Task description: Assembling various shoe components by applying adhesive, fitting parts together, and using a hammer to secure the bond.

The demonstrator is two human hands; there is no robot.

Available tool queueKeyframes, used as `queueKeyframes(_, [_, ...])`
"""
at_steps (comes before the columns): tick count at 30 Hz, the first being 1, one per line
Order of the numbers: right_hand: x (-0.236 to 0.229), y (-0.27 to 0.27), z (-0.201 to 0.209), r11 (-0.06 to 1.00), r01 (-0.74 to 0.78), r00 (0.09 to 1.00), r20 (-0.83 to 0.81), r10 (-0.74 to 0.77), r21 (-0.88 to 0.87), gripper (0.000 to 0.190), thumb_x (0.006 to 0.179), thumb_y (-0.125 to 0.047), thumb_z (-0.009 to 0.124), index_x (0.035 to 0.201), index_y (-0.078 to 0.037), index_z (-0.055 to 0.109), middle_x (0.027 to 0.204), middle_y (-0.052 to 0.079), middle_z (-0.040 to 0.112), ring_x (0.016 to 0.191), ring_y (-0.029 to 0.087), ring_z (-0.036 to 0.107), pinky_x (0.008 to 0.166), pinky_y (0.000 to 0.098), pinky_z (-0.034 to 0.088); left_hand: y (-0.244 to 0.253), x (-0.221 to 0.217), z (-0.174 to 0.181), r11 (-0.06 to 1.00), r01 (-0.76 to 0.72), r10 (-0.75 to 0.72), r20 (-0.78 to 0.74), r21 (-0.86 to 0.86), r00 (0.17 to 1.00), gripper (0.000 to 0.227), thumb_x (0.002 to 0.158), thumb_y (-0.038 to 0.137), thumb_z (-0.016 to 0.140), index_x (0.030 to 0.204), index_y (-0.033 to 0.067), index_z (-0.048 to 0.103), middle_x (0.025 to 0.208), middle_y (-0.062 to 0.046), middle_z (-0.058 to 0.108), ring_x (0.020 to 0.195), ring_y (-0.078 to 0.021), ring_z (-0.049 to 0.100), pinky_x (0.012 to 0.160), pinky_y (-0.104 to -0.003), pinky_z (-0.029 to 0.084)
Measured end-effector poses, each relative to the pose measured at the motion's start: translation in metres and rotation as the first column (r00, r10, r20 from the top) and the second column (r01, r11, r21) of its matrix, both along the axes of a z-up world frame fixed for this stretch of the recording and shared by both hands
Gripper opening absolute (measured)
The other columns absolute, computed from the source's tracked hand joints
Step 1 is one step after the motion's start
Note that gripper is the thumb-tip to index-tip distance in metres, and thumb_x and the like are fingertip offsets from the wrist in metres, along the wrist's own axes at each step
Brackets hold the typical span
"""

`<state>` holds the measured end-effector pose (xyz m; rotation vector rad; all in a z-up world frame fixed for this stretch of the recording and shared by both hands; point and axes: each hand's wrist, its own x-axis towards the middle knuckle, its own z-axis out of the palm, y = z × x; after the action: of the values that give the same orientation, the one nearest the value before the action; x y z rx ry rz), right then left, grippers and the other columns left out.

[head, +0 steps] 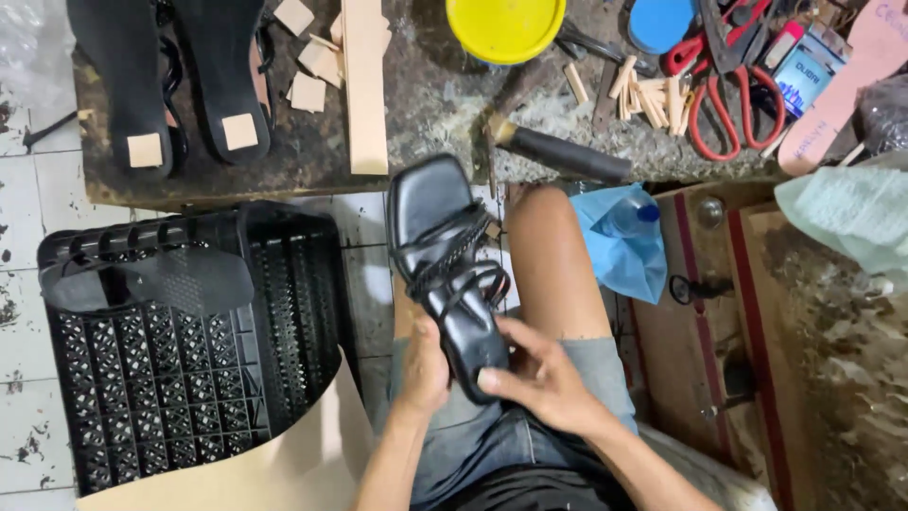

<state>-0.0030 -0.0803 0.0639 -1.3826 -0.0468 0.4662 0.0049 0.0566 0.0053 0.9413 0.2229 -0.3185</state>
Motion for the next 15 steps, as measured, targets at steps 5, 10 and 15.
queueKeyframes(5, [0.051, 0.011, -0.011, 0.972, 0.169, 0.983, -0.039, -0.177, -0.161, 0.052, 0.068, -0.020, 0.068, 0.114, -0.004, 0.052, 0.113, 0.004, 0.055, 0.103, 0.012, 0.049, 0.090, 0.0247, 0.038, -0.004, 0.043, 0.019, 0.911, -0.388, 0.409, -0.196, 0.138, 0.891, 0.063, 0.081, 0.052, 0.026, 0.116, 0.0046, 0.050, 0.101, -0.012, 0.061, 0.090, -0.0171, 0.057, 0.071, -0.025, 0.043])
queueKeyframes(10, [0.127, 0.035, 0.000, 0.958, 0.194, 0.975, -0.066, -0.212, -0.210, 0.053, 0.069, -0.023, 0.065, 0.117, -0.006, 0.051, 0.105, 0.002, 0.055, 0.095, 0.008, 0.048, 0.080, 0.0204, 0.041, -0.016, 0.025, -0.022, 0.734, -0.233, 0.256, 0.057, 0.638, 0.965, 0.026, 0.085, 0.028, 0.046, 0.077, 0.0062, 0.057, 0.069, -0.005, 0.061, 0.060, -0.0112, 0.054, 0.057, -0.027, 0.043])
queueKeyframes(15, [0.147, 0.046, -0.014, 0.965, 0.211, 0.966, -0.116, -0.230, -0.156, 0.069, 0.070, -0.023, 0.063, 0.132, -0.011, 0.035, 0.122, -0.001, 0.047, 0.089, 0.006, 0.053, 0.081, 0.0184, 0.040, -0.015, 0.032, -0.013, 0.717, -0.115, 0.138, 0.022, 0.687, 0.990, 0.028, 0.080, 0.029, 0.053, 0.093, 0.0074, 0.063, 0.081, -0.004, 0.069, 0.076, -0.0090, 0.063, 0.065, -0.022, 0.049])
